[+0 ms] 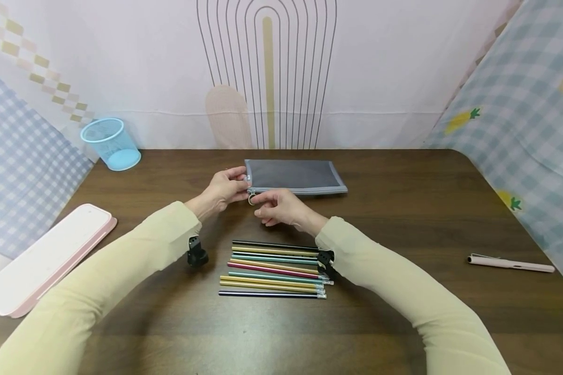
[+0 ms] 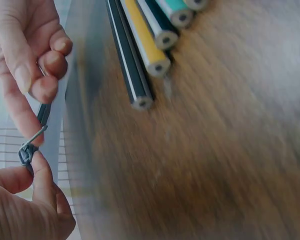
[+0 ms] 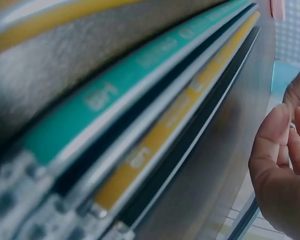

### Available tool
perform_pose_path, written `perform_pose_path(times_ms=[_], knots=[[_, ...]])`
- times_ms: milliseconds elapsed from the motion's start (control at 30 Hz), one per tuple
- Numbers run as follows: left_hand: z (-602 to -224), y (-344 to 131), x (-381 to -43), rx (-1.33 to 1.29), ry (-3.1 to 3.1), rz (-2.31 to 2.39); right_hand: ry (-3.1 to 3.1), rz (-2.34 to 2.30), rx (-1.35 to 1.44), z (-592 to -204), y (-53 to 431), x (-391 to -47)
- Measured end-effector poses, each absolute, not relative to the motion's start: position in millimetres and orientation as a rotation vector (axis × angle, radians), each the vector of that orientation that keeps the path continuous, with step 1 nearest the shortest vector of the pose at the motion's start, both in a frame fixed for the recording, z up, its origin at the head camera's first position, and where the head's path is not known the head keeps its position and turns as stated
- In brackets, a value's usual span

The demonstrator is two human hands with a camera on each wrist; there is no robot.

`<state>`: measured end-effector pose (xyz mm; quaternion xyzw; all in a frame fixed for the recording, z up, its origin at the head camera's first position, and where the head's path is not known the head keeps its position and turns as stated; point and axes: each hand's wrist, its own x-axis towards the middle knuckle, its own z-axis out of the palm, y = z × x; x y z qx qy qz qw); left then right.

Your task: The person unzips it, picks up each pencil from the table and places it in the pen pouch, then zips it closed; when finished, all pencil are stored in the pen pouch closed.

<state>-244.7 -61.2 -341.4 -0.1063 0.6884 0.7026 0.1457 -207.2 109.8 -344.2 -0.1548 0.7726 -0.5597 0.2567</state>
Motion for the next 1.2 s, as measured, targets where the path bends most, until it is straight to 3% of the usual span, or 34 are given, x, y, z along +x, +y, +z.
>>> perform_pose_path(times_ms=[633,1200], knots=[[-347,-55,-243,-0.325,1.937,2.087,2.217,-1.672,-0.135,-344,125,-215],[-349,-64,-245,-0.318,1.944,2.083,2.353,-1.625,-0.052,-345,166,-221]])
